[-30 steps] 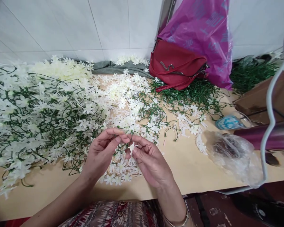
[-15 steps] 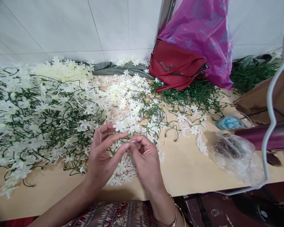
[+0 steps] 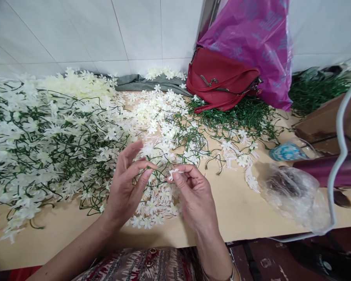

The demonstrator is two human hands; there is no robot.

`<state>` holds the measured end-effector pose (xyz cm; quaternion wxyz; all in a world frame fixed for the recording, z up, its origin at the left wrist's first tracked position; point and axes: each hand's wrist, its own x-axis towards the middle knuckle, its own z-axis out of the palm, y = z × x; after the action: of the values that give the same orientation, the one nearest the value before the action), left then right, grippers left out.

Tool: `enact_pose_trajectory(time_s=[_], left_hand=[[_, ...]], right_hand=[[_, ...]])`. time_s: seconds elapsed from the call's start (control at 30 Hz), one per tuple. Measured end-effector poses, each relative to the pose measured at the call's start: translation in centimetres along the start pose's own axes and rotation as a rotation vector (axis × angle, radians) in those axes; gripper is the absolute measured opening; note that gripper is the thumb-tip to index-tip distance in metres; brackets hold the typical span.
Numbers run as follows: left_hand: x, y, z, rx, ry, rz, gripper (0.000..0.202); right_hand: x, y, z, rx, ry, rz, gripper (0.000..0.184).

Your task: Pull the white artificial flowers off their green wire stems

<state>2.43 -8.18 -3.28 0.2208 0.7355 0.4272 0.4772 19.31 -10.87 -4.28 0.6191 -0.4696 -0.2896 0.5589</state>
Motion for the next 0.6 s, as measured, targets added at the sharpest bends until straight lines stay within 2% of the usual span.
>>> enact_pose_trajectory(time_s=[0.1, 0.27, 0.47, 0.6], left_hand=[[-0.25, -0.44, 0.47, -0.043, -0.102, 0.042, 0.015], [-0.35, -0.93, 0.68, -0.034, -0.099, 0.104, 0.004], [-0.13, -0.93, 0.36, 0.068, -0.125, 0.220, 0.006], [-0.25, -0.95, 0.42, 0.123, -0.153, 0.237, 0.008]], right_hand=[[0.06, -0.85, -0.33, 0.048, -0.039, 0.051, 0.021], [0.10, -0.96, -0.33, 0.048, -0.053, 0.118, 0.023], [0.13, -1.11, -0.24, 0.039, -0.084, 0.159, 0.023], [0.00, -1.31, -0.30, 0.009, -0.086, 0.143, 0.022]])
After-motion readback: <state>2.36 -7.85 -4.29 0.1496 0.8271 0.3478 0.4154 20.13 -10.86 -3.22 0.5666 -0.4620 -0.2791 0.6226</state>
